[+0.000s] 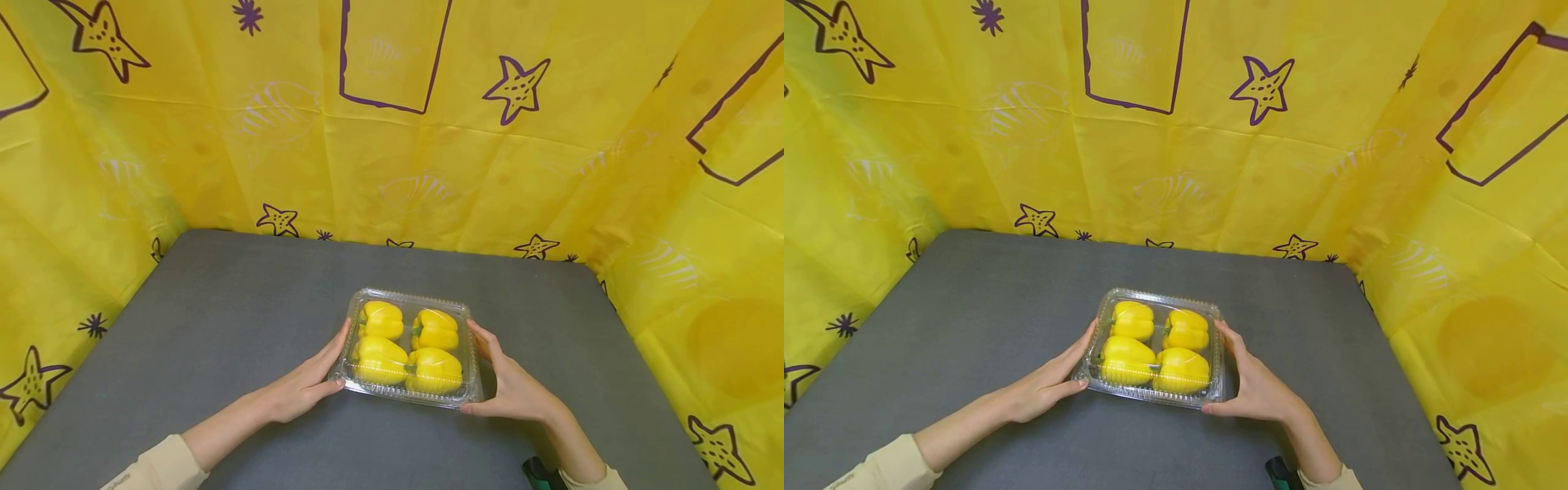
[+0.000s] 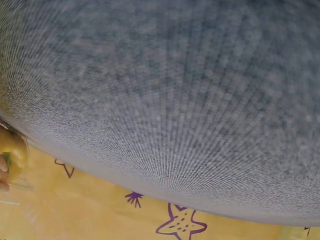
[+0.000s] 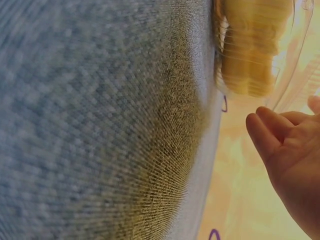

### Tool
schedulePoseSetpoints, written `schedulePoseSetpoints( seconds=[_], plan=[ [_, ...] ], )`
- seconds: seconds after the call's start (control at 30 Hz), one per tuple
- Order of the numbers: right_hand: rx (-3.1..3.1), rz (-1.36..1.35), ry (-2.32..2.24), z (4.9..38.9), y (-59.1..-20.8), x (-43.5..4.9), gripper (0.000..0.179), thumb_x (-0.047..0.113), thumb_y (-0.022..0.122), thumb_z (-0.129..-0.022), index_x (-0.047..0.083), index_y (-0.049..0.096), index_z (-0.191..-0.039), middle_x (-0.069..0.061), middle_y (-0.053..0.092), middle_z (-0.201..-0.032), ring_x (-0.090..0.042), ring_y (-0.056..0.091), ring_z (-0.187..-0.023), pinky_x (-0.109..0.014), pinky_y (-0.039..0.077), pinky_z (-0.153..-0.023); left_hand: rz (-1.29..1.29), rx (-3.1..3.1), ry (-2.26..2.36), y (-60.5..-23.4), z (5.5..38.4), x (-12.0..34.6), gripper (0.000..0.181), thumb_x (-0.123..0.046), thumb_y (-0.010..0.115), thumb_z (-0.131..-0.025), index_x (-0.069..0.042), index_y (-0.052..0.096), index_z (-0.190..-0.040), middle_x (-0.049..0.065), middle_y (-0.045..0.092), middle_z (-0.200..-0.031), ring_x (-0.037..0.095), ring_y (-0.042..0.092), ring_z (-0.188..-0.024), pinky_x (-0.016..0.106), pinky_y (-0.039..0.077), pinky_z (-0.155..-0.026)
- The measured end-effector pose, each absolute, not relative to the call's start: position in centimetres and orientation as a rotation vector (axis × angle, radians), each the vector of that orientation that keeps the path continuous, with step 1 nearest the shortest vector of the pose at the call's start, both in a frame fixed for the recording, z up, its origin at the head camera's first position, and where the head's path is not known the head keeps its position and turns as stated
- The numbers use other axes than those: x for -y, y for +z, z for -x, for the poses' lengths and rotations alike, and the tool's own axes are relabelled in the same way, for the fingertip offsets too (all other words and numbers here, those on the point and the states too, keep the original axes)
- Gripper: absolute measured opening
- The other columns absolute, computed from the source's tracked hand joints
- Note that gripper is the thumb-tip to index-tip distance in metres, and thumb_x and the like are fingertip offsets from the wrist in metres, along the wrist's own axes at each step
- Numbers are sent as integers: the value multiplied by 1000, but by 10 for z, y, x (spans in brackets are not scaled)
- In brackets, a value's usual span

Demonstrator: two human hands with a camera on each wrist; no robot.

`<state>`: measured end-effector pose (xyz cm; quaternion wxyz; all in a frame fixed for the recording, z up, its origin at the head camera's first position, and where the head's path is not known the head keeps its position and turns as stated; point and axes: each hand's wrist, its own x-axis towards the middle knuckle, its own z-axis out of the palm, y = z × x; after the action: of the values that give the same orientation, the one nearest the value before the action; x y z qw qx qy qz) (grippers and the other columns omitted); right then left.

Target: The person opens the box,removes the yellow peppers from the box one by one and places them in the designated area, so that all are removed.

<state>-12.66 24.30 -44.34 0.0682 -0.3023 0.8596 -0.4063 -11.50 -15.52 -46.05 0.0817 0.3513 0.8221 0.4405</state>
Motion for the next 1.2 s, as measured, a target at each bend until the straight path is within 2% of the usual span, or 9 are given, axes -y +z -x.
schedulePoseSetpoints(
  seconds=[0.3, 0.4, 0.63, 0.87, 1.1, 1.2],
  plan=[
    [-2605, 949, -1231, 127, -445, -243, 124, 38, 90, -67, 16, 7, -156, -7, 15, -161, -36, 34, -138, -41, 34, -109, -1072, -2452, 1314, -461, 115, 156, 78, -19, 51, -100, -7, -3, -156, 11, -3, -163, 24, 3, -148, 13, 4, -111],
    [-2610, 941, -1222, 127, -445, -243, 125, 40, 91, -66, 16, 7, -156, -6, 15, -161, -33, 34, -139, -41, 33, -109, -1068, -2455, 1315, -461, 115, 156, 78, -20, 51, -100, -8, -2, -157, 9, -3, -163, 24, 4, -148, 13, 4, -111],
    [-2601, 911, -1197, 128, -446, -245, 125, 42, 89, -68, 18, 4, -156, -4, 12, -162, -33, 32, -140, -27, 28, -111, -1071, -2453, 1310, -463, 115, 157, 78, -20, 51, -101, -10, -2, -157, 7, -3, -164, 23, 4, -148, 13, 5, -111],
    [-2593, 905, -1211, 127, -446, -244, 125, 43, 89, -68, 18, 5, -156, -3, 12, -162, -33, 31, -141, -22, 25, -110, -1097, -2474, 1283, -464, 115, 158, 77, -21, 50, -101, -10, -3, -157, 7, -3, -164, 23, 4, -148, 14, 5, -112],
    [-2597, 911, -1217, 128, -446, -244, 126, 42, 90, -66, 18, 6, -156, -5, 13, -162, -35, 32, -140, -34, 28, -111, -1102, -2490, 1243, -463, 115, 159, 76, -21, 48, -102, -10, -3, -157, 6, -3, -164, 23, 5, -148, 15, 5, -112],
    [-2593, 896, -1213, 127, -445, -244, 126, 43, 90, -66, 19, 5, -156, -5, 12, -162, -35, 31, -140, -35, 28, -111, -1114, -2498, 1237, -463, 115, 159, 75, -21, 48, -102, -9, -2, -157, 7, -3, -164, 24, 6, -148, 14, 5, -112]
  ],
)
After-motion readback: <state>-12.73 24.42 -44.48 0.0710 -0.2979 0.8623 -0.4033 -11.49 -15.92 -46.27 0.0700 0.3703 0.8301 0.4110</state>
